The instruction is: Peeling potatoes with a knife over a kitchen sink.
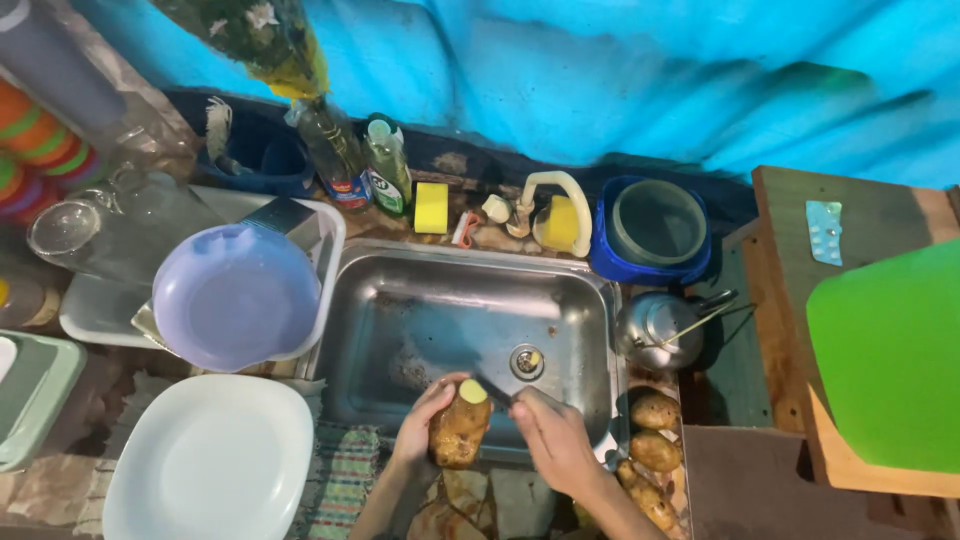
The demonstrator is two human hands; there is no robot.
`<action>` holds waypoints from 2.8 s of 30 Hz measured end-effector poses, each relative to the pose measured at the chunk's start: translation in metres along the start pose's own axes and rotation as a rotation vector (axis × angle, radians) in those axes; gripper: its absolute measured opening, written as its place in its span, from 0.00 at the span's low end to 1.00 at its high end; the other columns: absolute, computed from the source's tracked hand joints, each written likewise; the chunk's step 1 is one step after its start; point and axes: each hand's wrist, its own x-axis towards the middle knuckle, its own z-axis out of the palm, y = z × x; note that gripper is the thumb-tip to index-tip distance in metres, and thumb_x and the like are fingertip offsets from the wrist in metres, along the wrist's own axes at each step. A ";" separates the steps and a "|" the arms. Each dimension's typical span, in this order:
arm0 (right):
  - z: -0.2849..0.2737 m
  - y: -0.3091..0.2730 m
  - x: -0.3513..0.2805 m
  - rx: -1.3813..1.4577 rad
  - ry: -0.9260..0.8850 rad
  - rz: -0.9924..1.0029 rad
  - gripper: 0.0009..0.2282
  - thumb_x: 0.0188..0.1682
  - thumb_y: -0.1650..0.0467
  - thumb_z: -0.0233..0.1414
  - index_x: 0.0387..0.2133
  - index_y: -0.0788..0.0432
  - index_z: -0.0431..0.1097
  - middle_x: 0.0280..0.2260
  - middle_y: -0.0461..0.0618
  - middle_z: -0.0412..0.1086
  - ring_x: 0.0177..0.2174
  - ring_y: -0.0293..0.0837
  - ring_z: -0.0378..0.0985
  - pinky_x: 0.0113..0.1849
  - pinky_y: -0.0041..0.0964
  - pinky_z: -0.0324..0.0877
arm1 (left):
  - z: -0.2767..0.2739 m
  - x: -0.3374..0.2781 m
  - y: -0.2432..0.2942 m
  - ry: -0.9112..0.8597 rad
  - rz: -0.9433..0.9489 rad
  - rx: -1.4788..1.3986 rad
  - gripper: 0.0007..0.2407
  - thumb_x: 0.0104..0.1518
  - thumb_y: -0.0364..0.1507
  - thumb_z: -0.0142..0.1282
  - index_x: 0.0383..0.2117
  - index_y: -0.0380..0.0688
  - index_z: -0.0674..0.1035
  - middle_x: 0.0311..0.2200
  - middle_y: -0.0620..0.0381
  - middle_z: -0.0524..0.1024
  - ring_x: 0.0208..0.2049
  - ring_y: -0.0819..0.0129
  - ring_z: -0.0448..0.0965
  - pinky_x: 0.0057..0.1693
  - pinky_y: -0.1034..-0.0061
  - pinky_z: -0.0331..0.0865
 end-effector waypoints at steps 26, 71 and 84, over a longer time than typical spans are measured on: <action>-0.018 -0.009 0.052 -0.256 -0.164 -0.083 0.29 0.27 0.47 0.68 0.18 0.60 0.67 0.14 0.53 0.67 0.17 0.57 0.75 0.24 0.47 0.69 | 0.017 0.033 0.003 -0.051 -0.313 -0.111 0.20 0.63 0.38 0.38 0.47 0.34 0.78 0.38 0.43 0.83 0.35 0.56 0.85 0.42 0.66 0.79; 0.013 -0.032 0.022 -0.270 -0.172 0.066 0.34 0.35 0.45 0.61 0.30 0.67 0.72 0.14 0.63 0.69 0.21 0.63 0.78 0.29 0.52 0.73 | 0.004 0.039 -0.008 0.251 -0.199 -0.376 0.14 0.64 0.37 0.42 0.42 0.43 0.79 0.36 0.50 0.82 0.34 0.55 0.82 0.42 0.59 0.78; 0.031 -0.020 0.006 -0.300 -0.070 -0.065 0.27 0.47 0.48 0.54 0.16 0.60 0.72 0.14 0.60 0.69 0.19 0.65 0.74 0.26 0.57 0.68 | 0.002 0.031 -0.018 0.256 -0.075 -0.442 0.14 0.65 0.37 0.42 0.41 0.43 0.79 0.34 0.52 0.81 0.33 0.57 0.81 0.41 0.61 0.76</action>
